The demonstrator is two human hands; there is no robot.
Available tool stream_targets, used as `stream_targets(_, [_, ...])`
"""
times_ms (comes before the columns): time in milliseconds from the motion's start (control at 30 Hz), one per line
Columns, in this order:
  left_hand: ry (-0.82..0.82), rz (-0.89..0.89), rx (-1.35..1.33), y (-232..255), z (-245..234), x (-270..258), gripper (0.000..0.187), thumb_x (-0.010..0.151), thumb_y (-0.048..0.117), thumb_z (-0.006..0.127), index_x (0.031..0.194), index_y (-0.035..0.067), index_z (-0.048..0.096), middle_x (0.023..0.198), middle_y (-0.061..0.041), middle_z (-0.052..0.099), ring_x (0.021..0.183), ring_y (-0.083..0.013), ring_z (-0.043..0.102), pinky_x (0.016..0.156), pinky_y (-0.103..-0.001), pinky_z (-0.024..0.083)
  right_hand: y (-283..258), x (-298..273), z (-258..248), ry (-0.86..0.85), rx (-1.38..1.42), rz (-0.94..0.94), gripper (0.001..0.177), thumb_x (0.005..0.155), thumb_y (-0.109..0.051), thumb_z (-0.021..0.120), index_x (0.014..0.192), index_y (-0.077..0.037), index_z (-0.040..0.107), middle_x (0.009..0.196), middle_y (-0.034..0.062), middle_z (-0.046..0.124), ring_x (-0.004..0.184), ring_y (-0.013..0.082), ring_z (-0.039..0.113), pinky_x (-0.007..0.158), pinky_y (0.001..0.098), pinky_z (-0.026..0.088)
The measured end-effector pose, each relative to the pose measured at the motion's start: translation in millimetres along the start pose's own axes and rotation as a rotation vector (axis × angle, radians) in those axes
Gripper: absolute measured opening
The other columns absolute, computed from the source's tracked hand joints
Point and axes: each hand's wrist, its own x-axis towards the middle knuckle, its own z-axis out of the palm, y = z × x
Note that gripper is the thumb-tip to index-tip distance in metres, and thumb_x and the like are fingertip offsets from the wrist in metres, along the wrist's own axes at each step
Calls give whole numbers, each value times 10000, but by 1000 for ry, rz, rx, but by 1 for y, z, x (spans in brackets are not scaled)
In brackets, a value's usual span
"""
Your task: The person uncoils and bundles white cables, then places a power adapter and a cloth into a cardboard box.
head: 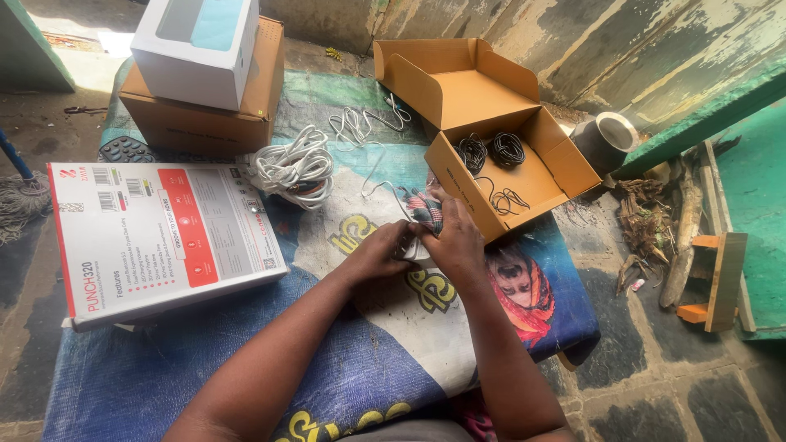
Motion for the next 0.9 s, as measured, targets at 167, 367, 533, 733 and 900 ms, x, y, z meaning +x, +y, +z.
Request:
stream_targets(167, [-18,-121,-53,7,-11,2,546,821,368,804,1260,103,616,1096,-122,710,1017,-258,691,882,-380,553,26,13,-11,-75,481,282,529,910,-347,739,1382,-175,570,1280,74,632,1115,239,710,883,361,643])
stream_targets(367, [106,-252,-633,-2,-17,0,590,924,479,685,1316,82,493,1181,-133,669,1052,-185,678,867,-298,556,11,23,-25,-167,892,-275,714,864,-283,864,1443,-137,471,1414,119,487,1319,241,526,1083,387,521])
stream_targets(533, [240,-180,-766,-13,-15,-4,545,950,369,644,1358,74,437,1180,-141,667,1072,-150,657,878,-265,545,7,35,-14,-329,372,-433,844,626,-241,987,1369,-109,610,1384,128,570,1313,368,523,1090,490,416])
stream_targets(733, [216,-350,-1119,10,-23,-1,374,946,266,633,1206,89,432,1037,-110,637,854,-158,649,679,-280,553,44,40,19,-420,457,-311,504,683,-126,845,1159,-118,681,1098,71,735,1064,303,679,941,385,537])
stream_targets(900, [156,-315,-1092,6,-23,-6,338,968,284,638,1186,84,473,944,-95,621,780,-147,639,612,-255,535,69,34,27,-233,340,-196,334,802,-185,835,1102,-111,709,1043,88,730,1037,303,684,932,438,504])
